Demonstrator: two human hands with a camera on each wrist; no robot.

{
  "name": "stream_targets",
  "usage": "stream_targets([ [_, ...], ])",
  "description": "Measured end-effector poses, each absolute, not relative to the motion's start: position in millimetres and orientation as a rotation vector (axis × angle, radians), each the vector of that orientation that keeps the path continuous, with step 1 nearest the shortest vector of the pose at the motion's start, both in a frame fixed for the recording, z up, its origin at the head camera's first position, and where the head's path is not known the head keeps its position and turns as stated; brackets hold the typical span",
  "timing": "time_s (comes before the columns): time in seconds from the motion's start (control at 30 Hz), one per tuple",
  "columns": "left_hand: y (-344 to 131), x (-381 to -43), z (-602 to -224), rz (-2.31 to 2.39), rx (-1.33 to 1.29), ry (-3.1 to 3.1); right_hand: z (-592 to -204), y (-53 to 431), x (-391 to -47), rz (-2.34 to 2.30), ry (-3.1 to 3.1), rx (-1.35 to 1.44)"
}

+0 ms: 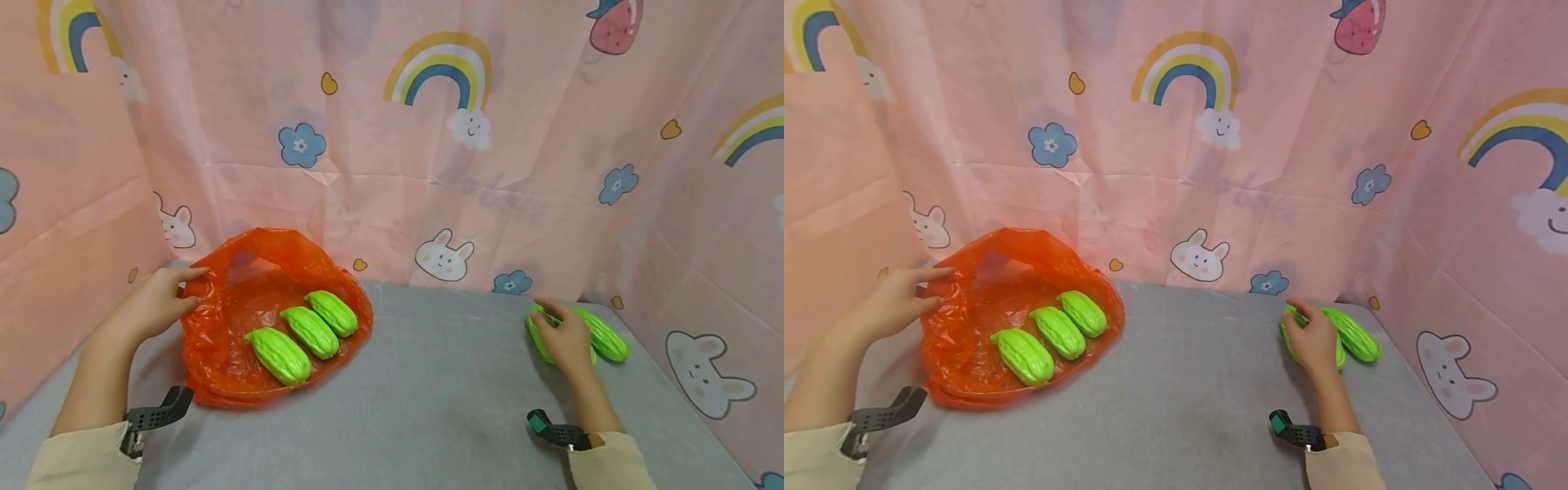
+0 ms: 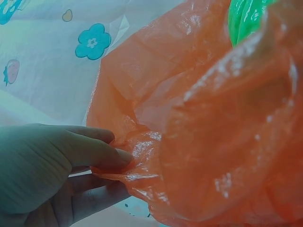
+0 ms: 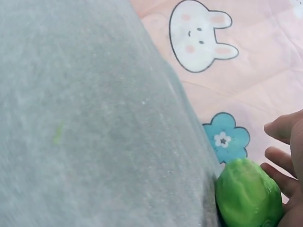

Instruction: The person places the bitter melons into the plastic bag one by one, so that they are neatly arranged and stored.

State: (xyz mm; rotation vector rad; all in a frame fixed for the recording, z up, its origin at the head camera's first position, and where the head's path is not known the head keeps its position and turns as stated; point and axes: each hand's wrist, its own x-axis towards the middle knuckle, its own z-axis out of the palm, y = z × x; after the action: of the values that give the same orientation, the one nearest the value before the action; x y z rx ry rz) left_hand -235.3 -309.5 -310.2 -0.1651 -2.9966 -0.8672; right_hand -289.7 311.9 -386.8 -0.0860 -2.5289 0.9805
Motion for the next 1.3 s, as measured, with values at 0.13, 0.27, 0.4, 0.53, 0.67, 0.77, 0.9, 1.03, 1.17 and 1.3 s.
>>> stream_targets([
  [0.13, -310.0, -234.8, -311.3, -0.852, -0.169, -2.989, -386.4, 308.8, -289.9, 0.996, -2.496, -0.103],
  [0.27, -310.2, -234.4, -312.3, -0.845, -0.179, -2.979, -385.5, 308.1, -290.2, 0.976, -2.482, -0.136],
  [0.4, -310.1, -235.1, -312.1, -0.825, -0.175, -2.981, -386.3, 308.4, -291.0, 0.959, -2.462, -0.132],
  [0.53, -310.3, -235.6, -311.9, -0.823, -0.176, -2.983, -389.4, 306.1, -291.7, 1.002, -2.404, -0.117],
  [0.67, -310.7, -236.0, -311.9, -0.835, -0.173, -2.983, -394.5, 303.3, -293.3, 1.086, -2.331, -0.098],
  [0.77, -310.7, -236.4, -311.7, -0.843, -0.169, -2.985, -396.7, 303.5, -294.0, 1.096, -2.345, -0.069],
  [0.9, -310.4, -236.2, -311.5, -0.854, -0.172, -2.983, -397.5, 304.9, -293.5, 1.082, -2.422, -0.052],
  [1.03, -310.3, -235.8, -311.3, -0.855, -0.175, -2.981, -397.8, 305.0, -291.2, 1.081, -2.49, -0.038],
  [1.17, -310.2, -235.6, -311.4, -0.853, -0.172, -2.982, -398.6, 304.1, -289.8, 1.078, -2.529, 0.011],
  [1.3, -310.1, -235.4, -311.5, -0.854, -0.172, -2.983, -398.6, 304.1, -289.3, 1.082, -2.557, 0.012],
])
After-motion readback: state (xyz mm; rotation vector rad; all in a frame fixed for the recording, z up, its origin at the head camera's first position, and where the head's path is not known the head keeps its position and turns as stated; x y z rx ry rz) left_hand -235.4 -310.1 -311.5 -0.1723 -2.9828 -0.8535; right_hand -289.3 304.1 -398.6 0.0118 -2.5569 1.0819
